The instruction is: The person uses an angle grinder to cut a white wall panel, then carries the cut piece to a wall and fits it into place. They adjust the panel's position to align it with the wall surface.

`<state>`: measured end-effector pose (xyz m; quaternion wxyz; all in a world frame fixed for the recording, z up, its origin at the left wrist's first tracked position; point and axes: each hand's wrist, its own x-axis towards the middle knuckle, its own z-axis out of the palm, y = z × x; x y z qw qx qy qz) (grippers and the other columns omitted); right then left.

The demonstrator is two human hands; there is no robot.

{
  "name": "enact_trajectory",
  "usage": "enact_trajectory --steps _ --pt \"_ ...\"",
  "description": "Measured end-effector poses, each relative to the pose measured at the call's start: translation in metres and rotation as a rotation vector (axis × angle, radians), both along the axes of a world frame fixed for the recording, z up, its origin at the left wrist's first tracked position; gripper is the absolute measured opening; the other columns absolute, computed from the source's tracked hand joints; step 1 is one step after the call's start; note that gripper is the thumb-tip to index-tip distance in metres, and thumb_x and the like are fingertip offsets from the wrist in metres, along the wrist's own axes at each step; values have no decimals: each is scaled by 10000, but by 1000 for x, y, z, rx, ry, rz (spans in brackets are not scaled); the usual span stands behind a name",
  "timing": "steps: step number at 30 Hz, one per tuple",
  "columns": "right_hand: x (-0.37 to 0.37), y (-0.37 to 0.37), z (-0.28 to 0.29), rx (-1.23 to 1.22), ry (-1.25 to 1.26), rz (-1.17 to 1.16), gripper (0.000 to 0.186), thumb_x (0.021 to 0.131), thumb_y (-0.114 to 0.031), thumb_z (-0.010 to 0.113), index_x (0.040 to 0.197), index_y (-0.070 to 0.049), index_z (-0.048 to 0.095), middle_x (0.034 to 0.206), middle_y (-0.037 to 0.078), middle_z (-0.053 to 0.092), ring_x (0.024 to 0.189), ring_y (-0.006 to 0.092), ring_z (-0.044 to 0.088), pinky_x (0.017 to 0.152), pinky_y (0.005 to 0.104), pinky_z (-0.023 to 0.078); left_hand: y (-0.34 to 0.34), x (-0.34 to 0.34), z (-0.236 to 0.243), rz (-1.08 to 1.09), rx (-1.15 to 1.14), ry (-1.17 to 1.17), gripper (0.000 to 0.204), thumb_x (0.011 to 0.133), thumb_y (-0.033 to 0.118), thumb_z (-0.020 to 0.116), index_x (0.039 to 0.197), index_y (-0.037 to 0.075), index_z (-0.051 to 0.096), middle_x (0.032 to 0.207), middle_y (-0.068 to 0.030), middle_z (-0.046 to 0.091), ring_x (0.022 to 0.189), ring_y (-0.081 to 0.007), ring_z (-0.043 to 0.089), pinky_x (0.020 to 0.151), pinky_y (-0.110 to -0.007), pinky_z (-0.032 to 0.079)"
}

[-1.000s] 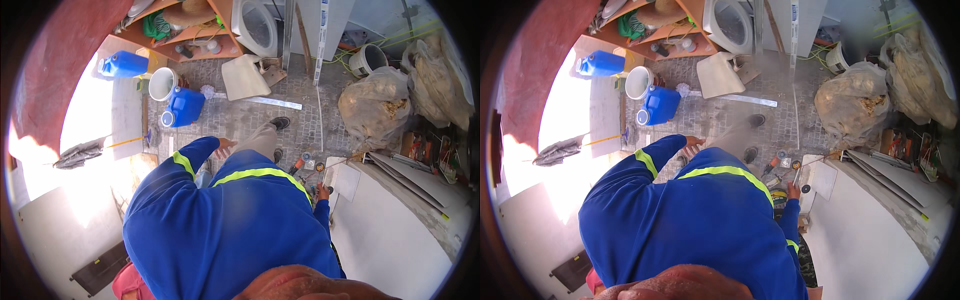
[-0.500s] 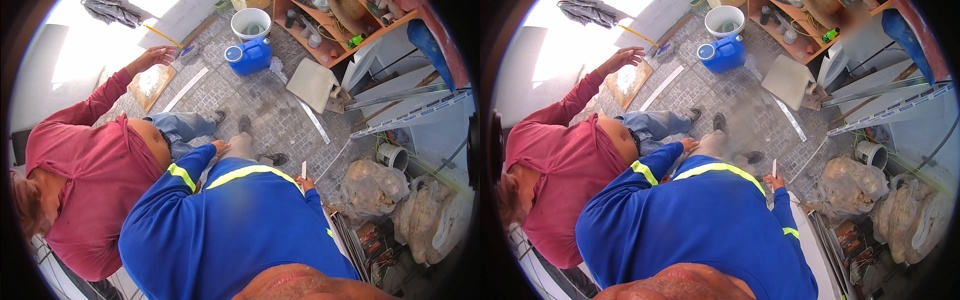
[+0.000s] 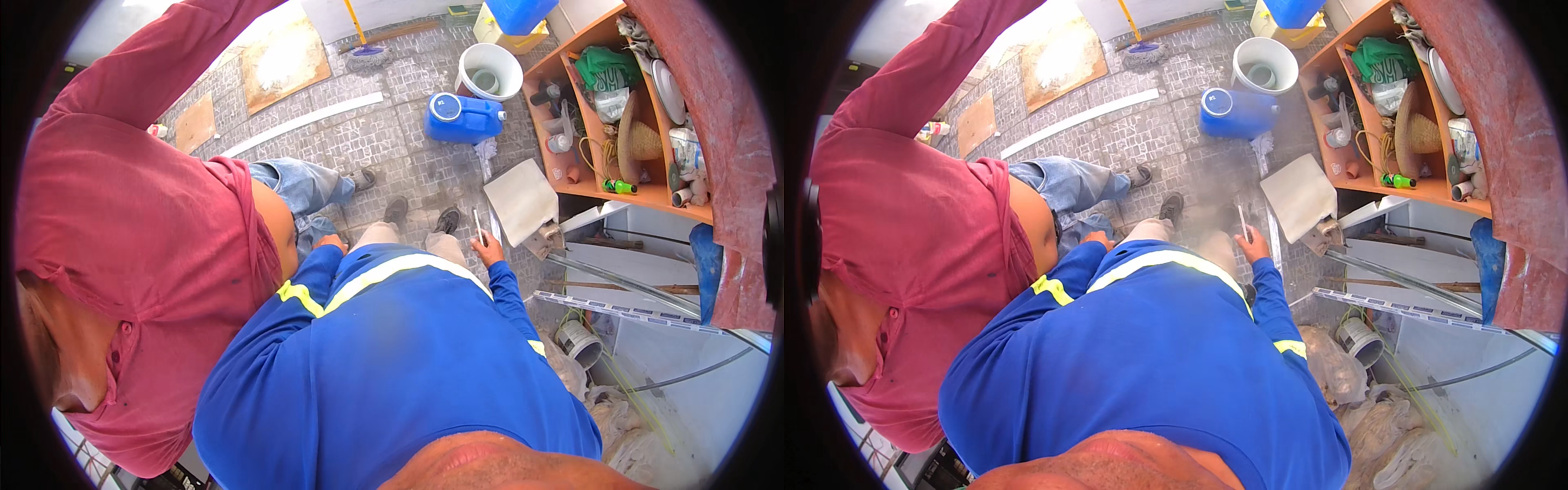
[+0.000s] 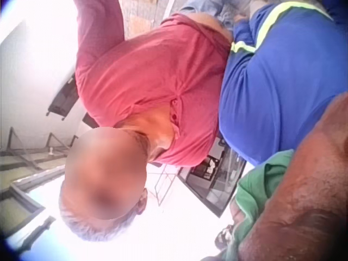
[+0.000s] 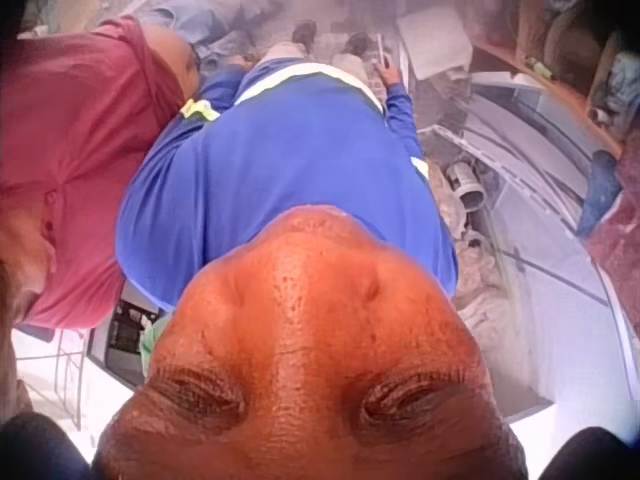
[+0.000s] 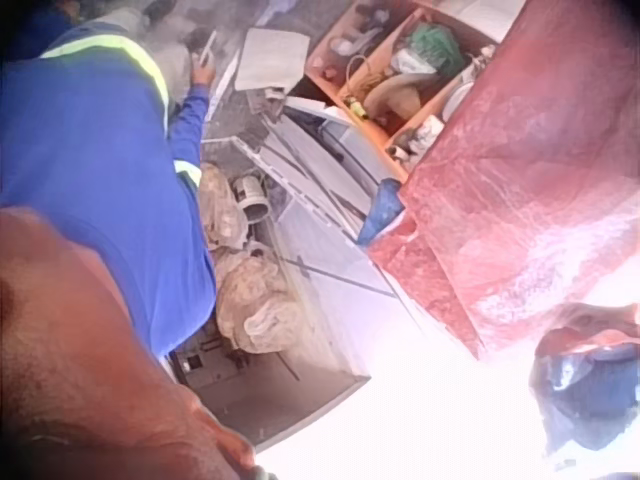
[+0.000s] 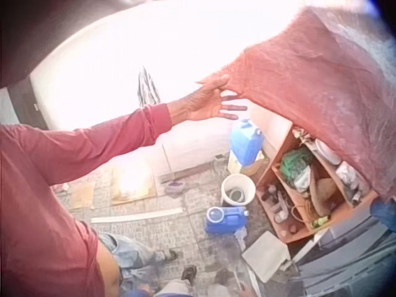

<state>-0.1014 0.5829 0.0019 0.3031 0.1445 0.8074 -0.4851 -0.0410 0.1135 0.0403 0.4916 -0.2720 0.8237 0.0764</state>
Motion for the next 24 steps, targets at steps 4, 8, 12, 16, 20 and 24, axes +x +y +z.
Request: enact_trajectory --steps 4,8,12,16,20,24 --pt "-45 44 -20 24 -43 172 568 826 -328 745 1262 1 587 1029 149 697 818 206 696 741 335 550 -13 32 61 -262 -222 193 572 840 498 699 1237 93 623 1232 -152 654 1183 -306 610 980 -431 489" --pt "-106 61 -35 132 -108 211 582 813 -344 739 1233 28 587 964 152 709 773 206 710 699 333 562 -1 19 111 -457 -53 -216 544 829 520 694 1150 81 675 1225 -139 667 1145 -313 631 950 -452 504" --pt "-175 36 -32 212 -16 454 561 805 -373 731 1207 0 613 1027 173 699 887 262 699 828 380 532 53 -59 116 -78 358 267 517 872 488 638 1167 65 665 1131 -168 695 1067 -325 662 915 -434 516" --pt "-242 -48 -10 271 -24 668 581 817 -422 699 1263 -60 609 1165 184 665 1095 328 628 957 411 473 70 -128 108 56 565 767 495 870 364 688 1255 65 608 1059 -143 709 958 -291 691 890 -392 531" --pt "-284 -165 26 -83 -53 820 415 916 -309 656 1238 -59 581 905 69 675 800 165 671 676 305 543 53 -170 82 430 815 704 533 891 346 688 1323 60 562 1150 -139 680 1033 -237 663 906 -357 528" --pt "-294 -282 82 -99 253 1114 551 899 -325 651 1362 -63 505 1144 177 650 1022 288 644 863 370 511 24 -192 74 1177 986 580 785 906 462 682 1491 78 328 1351 -138 531 1104 -224 602 861 -389 535"
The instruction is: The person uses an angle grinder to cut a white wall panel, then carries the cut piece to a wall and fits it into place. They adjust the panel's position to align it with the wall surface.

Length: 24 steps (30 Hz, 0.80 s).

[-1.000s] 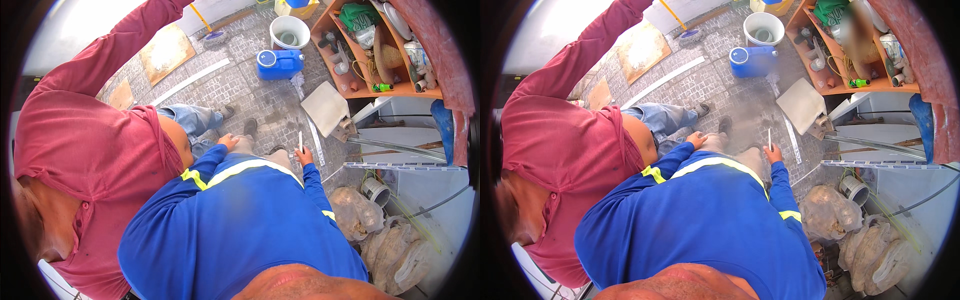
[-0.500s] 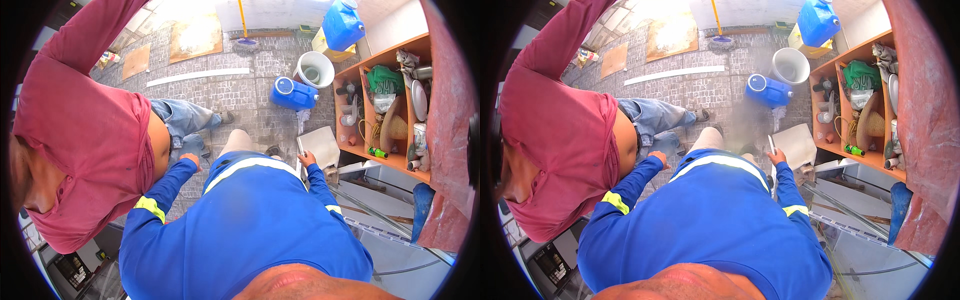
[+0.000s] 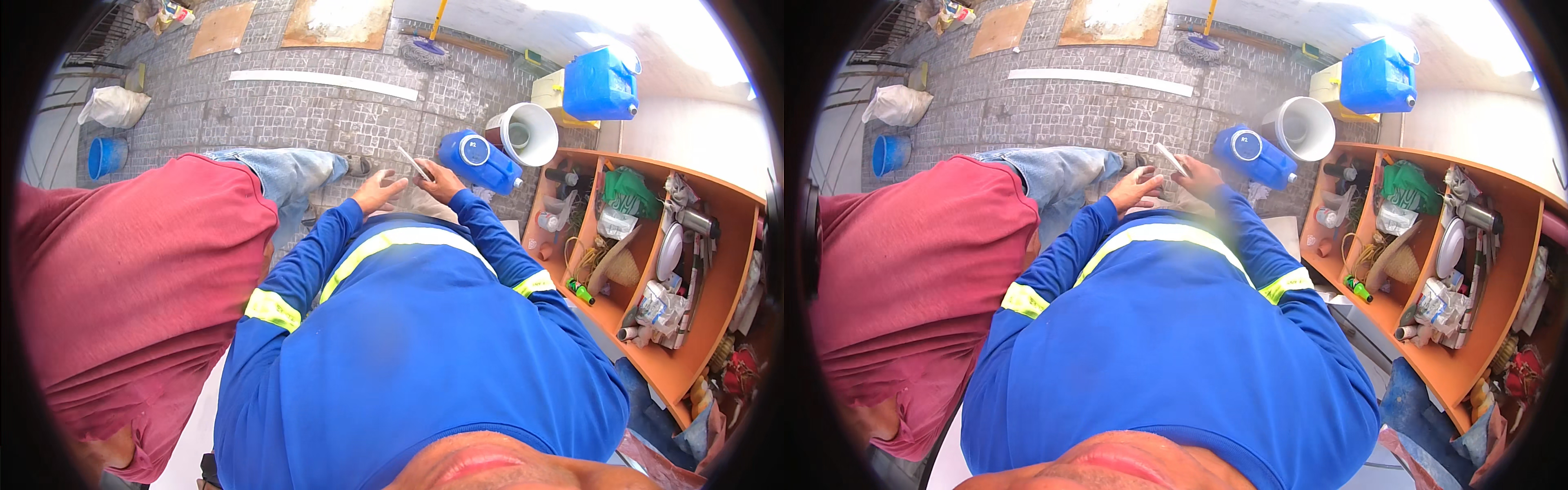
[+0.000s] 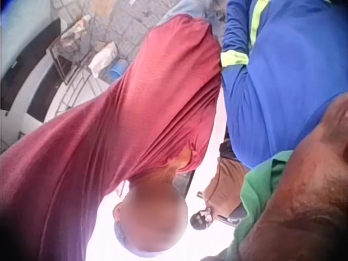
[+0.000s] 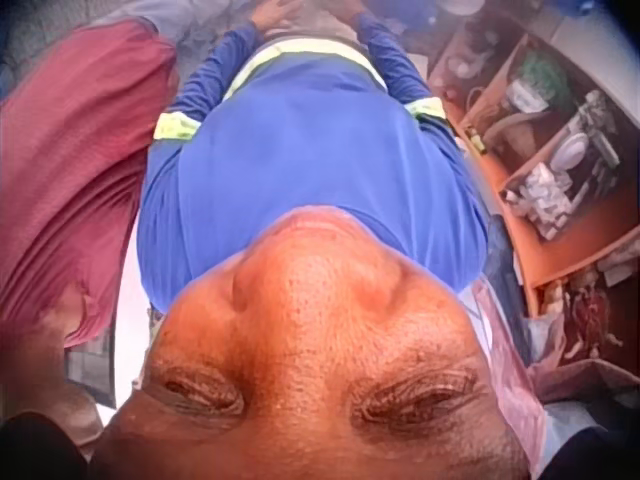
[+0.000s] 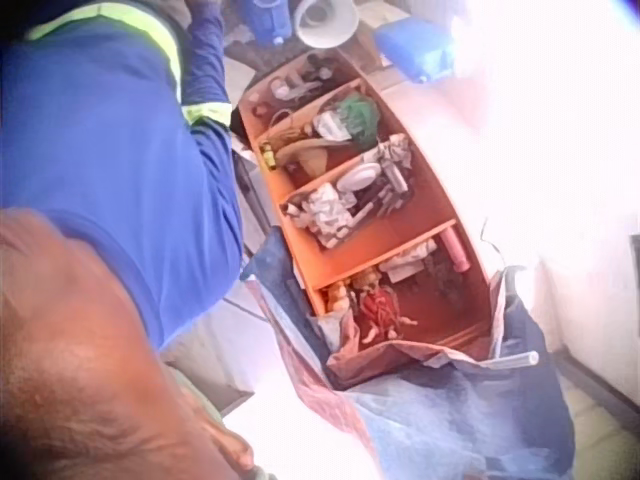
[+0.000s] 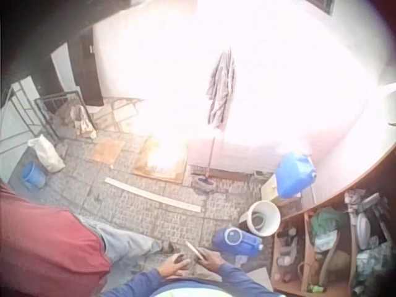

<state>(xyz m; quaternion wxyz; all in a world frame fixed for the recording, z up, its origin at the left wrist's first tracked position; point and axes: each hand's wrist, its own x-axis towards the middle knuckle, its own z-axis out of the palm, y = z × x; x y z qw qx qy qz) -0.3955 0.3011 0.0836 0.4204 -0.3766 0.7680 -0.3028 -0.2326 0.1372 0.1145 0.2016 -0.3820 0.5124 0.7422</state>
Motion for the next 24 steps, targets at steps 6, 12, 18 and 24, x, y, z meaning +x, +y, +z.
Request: enact_trajectory --steps 6,12,18,24 --pt "-15 -118 25 -157 231 239 838 821 -372 727 1462 3 337 1329 210 567 1196 360 574 1010 415 461 -44 -47 -15 637 89 145 534 905 503 671 1244 108 552 1106 -54 624 850 -162 623 713 -351 557" --pt "-94 -187 11 -169 159 548 973 770 -423 775 1504 -28 272 1358 214 526 1243 357 525 1017 409 448 -83 -104 -54 1075 123 114 391 1039 446 431 1108 99 596 1031 -70 677 938 -195 672 792 -356 558" --pt "-208 -225 -16 219 136 780 770 799 -406 735 1418 -55 440 1184 196 633 1074 346 630 934 417 500 -139 -123 -44 1337 155 90 460 1027 509 402 1111 78 540 1033 -155 681 1001 -302 685 867 -434 556" --pt "-240 -342 -19 272 287 980 588 815 -400 713 1262 -38 592 1049 180 689 972 334 677 860 415 533 -188 -111 -66 1457 349 85 543 994 583 419 1100 64 538 982 -169 671 964 -349 691 848 -475 565"
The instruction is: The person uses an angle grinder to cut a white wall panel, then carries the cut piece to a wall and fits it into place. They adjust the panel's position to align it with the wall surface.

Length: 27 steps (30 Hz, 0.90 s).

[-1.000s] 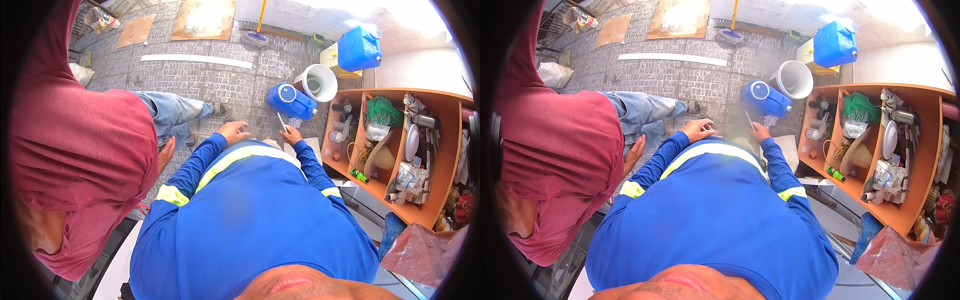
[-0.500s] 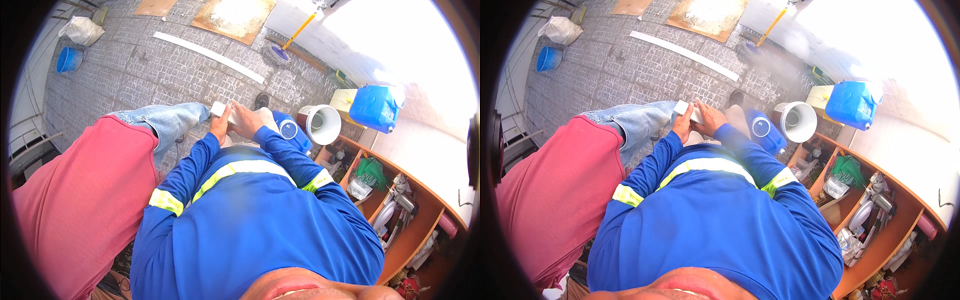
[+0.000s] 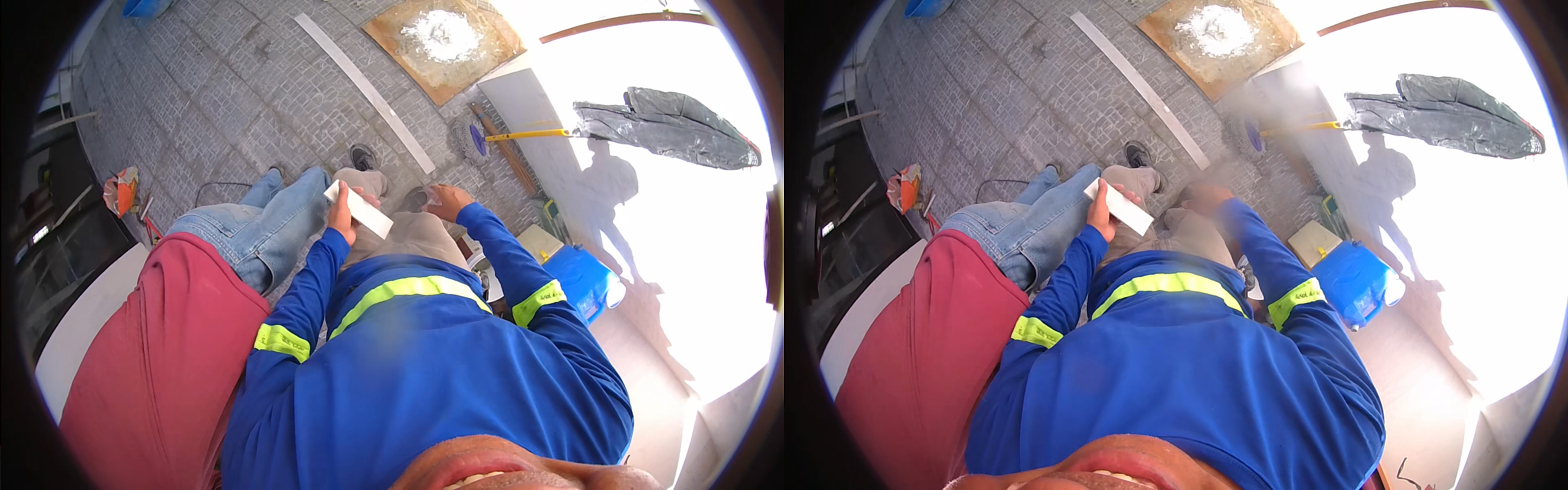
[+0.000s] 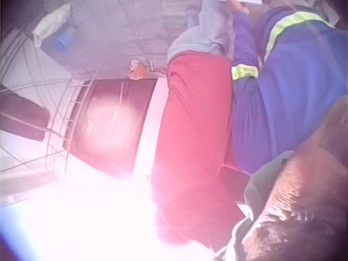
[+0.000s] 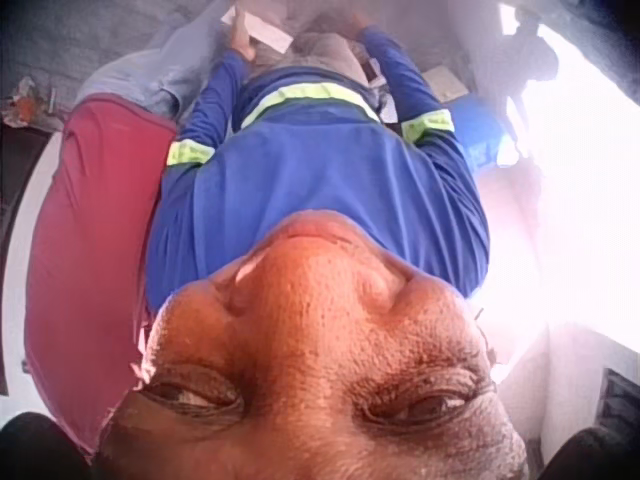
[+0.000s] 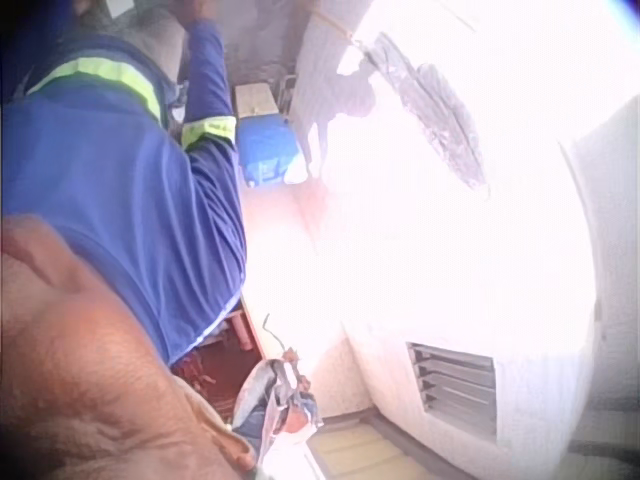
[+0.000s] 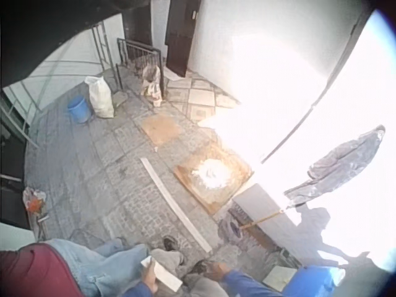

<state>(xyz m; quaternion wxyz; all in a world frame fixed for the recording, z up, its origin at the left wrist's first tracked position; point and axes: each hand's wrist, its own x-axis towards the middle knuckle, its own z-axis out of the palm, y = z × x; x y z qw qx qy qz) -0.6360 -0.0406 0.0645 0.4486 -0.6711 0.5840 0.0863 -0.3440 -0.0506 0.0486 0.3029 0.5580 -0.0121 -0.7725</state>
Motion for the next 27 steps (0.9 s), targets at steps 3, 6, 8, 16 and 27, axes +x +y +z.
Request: enact_trajectory --steps 3,6,8,16,27 --pt "21 -89 3 -49 -18 47 566 828 -391 704 1270 -55 594 1062 176 688 970 306 686 856 408 533 -39 -13 -50 48 200 7 574 976 610 429 1018 52 555 904 -172 672 868 -366 703 798 -518 581" --pt "40 -201 6 -14 -45 59 555 848 -376 678 1309 -84 578 1165 159 657 1049 312 653 921 415 503 -117 -17 -89 -65 141 -20 581 974 610 438 954 44 567 820 -157 672 758 -343 711 720 -484 596" --pt "52 -234 16 89 -82 25 549 865 -365 654 1344 -112 563 1268 148 624 1130 322 620 985 423 473 -147 -8 -86 -79 62 -27 584 969 609 457 922 40 579 779 -142 668 689 -308 710 653 -434 599" --pt "104 -390 17 -166 -62 322 343 914 -313 611 1193 -122 665 1053 109 698 978 252 667 890 324 506 -302 140 -9 270 -58 12 569 970 626 434 972 73 567 821 -105 636 854 -315 699 812 -452 565" --pt "192 -727 -180 181 -106 426 198 849 -273 632 943 -147 752 817 34 719 746 166 673 698 314 536 -412 126 -32 946 251 82 574 965 610 472 1075 53 559 920 -101 597 918 -299 642 860 -462 536"
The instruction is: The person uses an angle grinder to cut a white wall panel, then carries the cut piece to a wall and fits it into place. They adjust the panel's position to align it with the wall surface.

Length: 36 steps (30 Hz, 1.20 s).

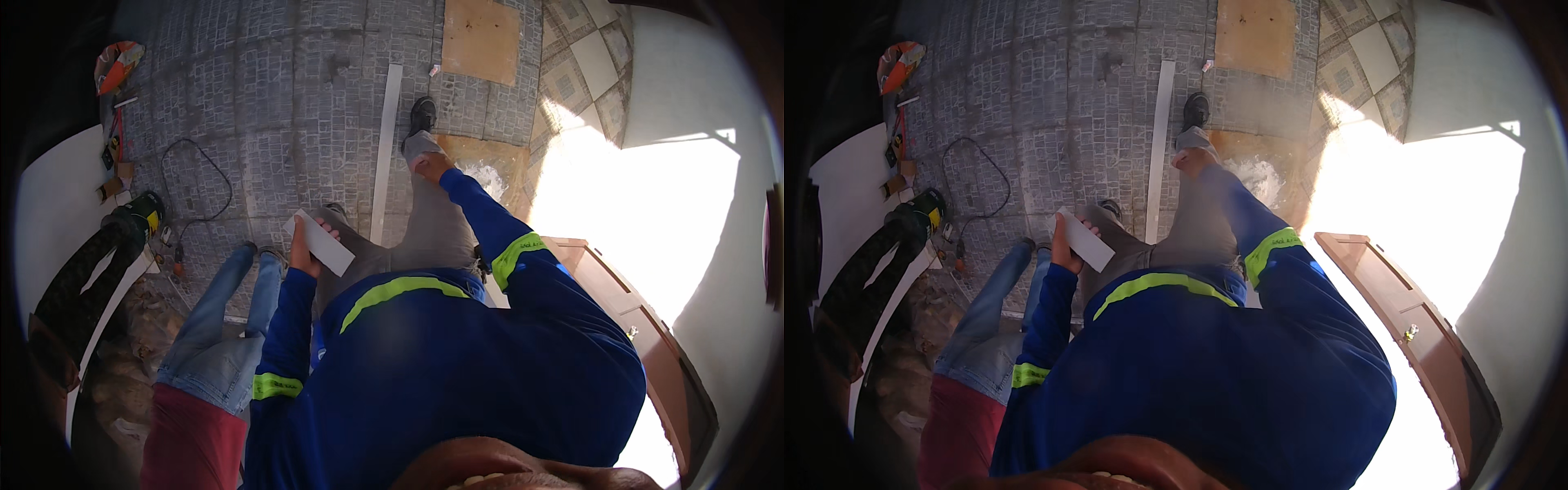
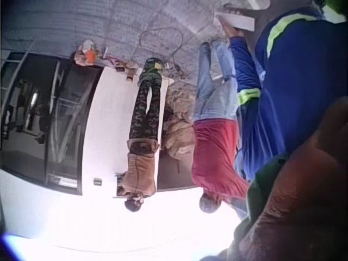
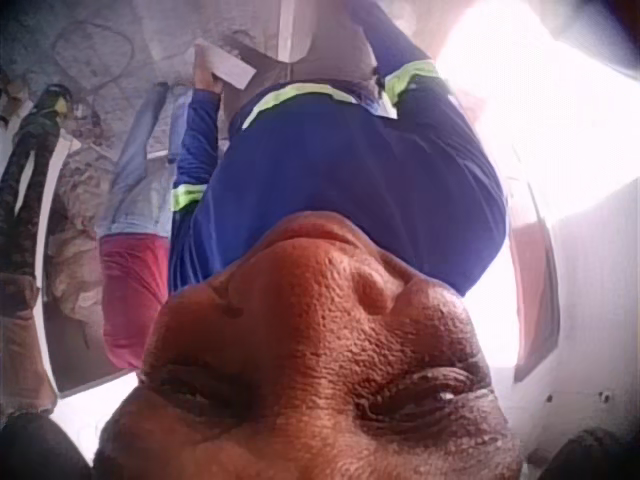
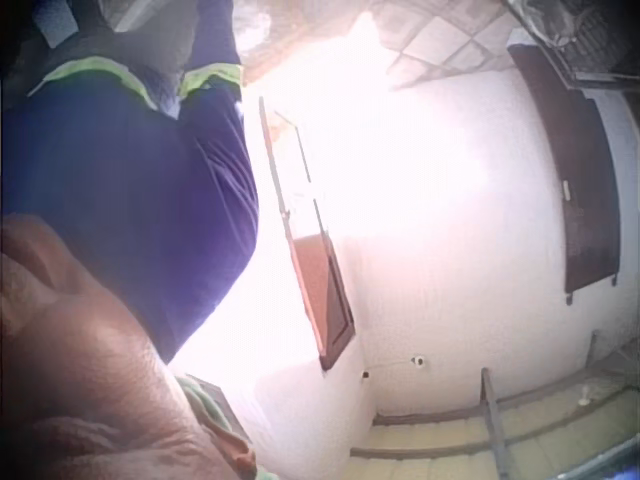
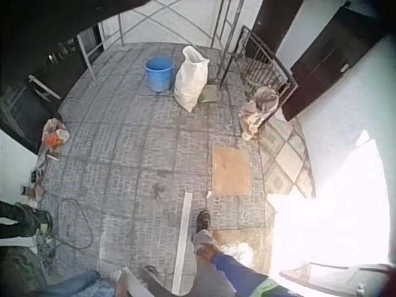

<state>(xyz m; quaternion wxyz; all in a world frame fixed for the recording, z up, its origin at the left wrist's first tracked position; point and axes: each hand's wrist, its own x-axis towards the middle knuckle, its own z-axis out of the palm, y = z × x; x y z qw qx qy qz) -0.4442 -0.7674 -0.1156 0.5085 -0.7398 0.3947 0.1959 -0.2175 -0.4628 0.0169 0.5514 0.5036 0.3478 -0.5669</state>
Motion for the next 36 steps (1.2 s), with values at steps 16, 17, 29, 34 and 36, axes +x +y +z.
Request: enact_trajectory --steps 16,17,29,34,36 --pt "122 -184 -528 -20 395 -470 590 717 -396 821 1096 24 651 971 163 691 870 263 672 759 389 552 -176 -66 -206 -30 7 259 300 989 295 575 1058 3 578 847 -78 621 795 -158 622 673 -274 482" --pt "121 -171 -546 -98 434 -503 621 701 -407 836 1098 30 644 1016 181 683 919 292 664 798 410 544 -171 -56 -203 -82 -6 338 255 993 216 539 1092 -18 556 947 -112 620 842 -198 648 690 -298 518" --pt "135 -144 -476 257 118 -759 366 883 -267 719 1120 7 665 985 72 696 882 187 666 739 343 542 -173 -16 -210 -214 55 210 255 1012 229 539 1165 26 561 981 -69 610 925 -162 622 770 -277 508" --pt "167 -139 -267 312 63 -598 326 898 -252 709 1099 2 672 956 48 702 856 134 650 732 303 521 -228 37 -186 -407 -116 -322 323 985 163 558 1276 29 515 1204 -121 587 1125 -209 560 998 -331 417" --pt "185 -133 -165 117 -1 -459 298 907 -223 686 1096 7 667 946 46 703 838 135 649 731 302 514 -269 79 -153 -619 -247 -721 480 972 110 525 1426 22 395 1436 -180 425 1324 -280 436 1103 -381 347"
